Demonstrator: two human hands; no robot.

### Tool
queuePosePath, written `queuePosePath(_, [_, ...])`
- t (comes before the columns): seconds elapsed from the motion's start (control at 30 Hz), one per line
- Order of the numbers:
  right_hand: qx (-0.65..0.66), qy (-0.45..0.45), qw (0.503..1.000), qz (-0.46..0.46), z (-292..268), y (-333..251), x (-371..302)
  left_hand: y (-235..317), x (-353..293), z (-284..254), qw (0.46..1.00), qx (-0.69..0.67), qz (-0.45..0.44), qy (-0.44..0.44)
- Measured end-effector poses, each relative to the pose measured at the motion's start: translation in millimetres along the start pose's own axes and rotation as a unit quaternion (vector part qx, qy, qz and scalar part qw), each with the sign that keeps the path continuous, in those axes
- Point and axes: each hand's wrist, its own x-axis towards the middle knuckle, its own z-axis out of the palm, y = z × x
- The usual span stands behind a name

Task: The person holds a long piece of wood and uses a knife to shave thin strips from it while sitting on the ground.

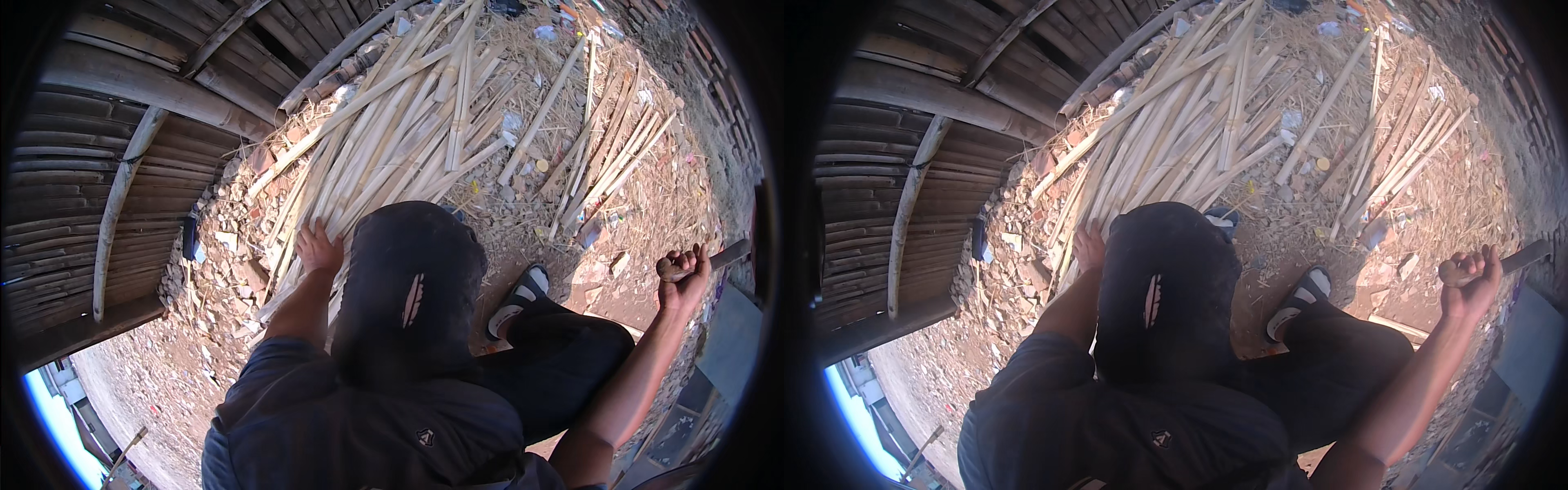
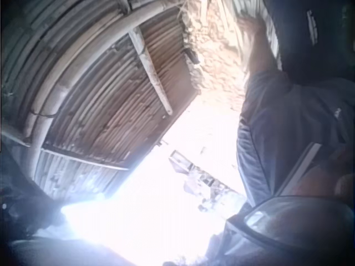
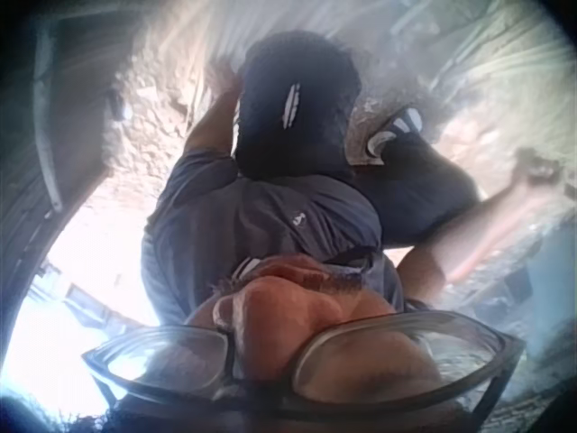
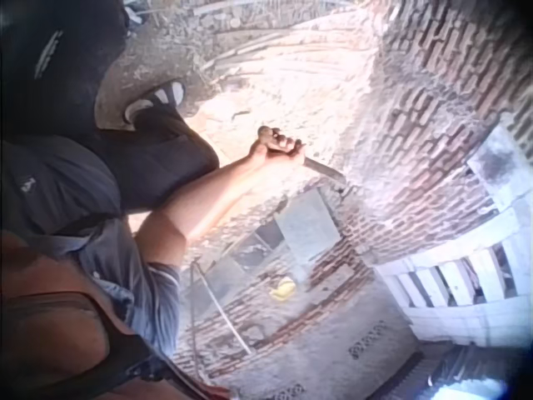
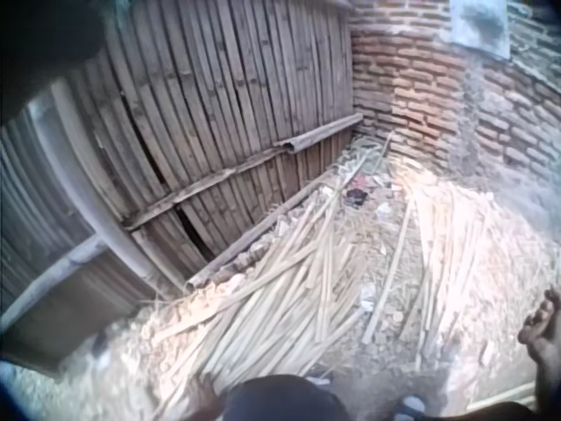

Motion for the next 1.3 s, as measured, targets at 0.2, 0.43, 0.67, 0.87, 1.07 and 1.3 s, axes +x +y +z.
queuePosePath(0.2, [-0.03, 0.035, 0.998, -0.031, 32, 11, -18, -4, -4, 4, 0.999, -0.032, -0.018, 0.017])
queuePosePath(0.43, [-0.074, 0.03, 0.997, -0.025, 36, 14, -23, -6, 7, -7, 0.999, -0.036, -0.032, -0.015])
queuePosePath(0.67, [-0.023, 0.047, 0.999, -0.014, 25, 12, -17, -1, 53, -34, 0.993, -0.11, 0.03, -0.029])
queuePosePath(0.87, [-0.007, 0.018, 1.0, 0.001, 19, 15, -7, 10, 115, -53, 0.996, -0.048, 0.076, 0.004])
queuePosePath(1.07, [-0.023, 0.017, 1.0, -0.01, 27, 17, -13, 55, 136, -52, 0.982, -0.043, 0.182, 0.004])
queuePosePath(1.3, [-0.04, 0.014, 0.999, -0.006, 38, 19, -19, 108, 128, -46, 0.953, -0.072, 0.293, -0.027])
